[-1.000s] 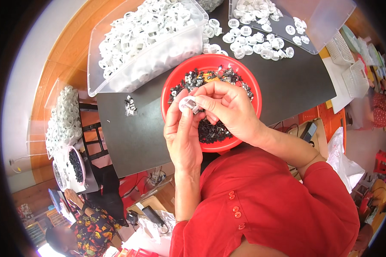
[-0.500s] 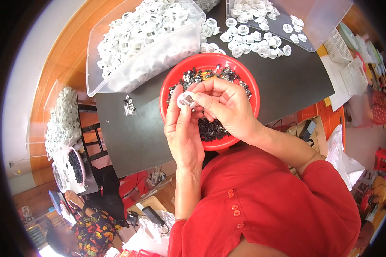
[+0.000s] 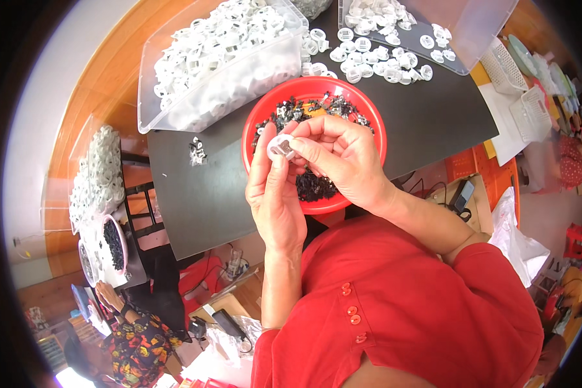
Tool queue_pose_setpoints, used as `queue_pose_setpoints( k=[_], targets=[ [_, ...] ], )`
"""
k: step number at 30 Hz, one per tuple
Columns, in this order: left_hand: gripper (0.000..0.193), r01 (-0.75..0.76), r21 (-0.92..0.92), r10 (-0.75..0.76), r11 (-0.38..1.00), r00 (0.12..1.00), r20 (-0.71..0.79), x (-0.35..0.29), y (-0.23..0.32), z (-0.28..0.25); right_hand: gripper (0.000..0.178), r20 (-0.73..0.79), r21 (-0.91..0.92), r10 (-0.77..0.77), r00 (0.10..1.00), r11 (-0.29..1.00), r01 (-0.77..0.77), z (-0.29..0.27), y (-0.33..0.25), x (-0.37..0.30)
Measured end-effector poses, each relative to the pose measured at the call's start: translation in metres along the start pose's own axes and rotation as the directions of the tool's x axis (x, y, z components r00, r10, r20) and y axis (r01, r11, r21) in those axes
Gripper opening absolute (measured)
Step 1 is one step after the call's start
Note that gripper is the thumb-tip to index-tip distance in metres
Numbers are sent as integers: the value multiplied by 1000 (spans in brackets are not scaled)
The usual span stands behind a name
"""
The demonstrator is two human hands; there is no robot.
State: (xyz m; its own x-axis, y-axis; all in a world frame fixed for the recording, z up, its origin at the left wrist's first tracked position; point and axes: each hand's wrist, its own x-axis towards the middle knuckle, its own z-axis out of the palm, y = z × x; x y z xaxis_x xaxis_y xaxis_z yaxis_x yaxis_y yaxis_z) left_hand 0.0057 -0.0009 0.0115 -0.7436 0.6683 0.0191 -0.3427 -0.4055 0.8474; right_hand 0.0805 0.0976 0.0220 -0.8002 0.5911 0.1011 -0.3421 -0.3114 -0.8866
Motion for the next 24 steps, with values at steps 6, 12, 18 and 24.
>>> queue_pose_setpoints(
  k=[6,12,18,24],
  targets=[
    [41,-40,-48,37,998,998,-55,-9,0,-1,15,-1,-28,-93,996,995,93,4,10,-7],
    [43,25,-75,-31,997,996,-85,-12,-1,-2,15,0,-211,-191,982,959,187,5,12,-15],
    [46,43,-116,-34,992,996,81,-7,0,-5,15,-20,-54,-96,995,994,95,-4,4,-7],
    [44,56,-126,-53,991,998,23,1,-5,-9,10,40,-554,-331,943,778,297,-5,-5,-1]
  ],
)
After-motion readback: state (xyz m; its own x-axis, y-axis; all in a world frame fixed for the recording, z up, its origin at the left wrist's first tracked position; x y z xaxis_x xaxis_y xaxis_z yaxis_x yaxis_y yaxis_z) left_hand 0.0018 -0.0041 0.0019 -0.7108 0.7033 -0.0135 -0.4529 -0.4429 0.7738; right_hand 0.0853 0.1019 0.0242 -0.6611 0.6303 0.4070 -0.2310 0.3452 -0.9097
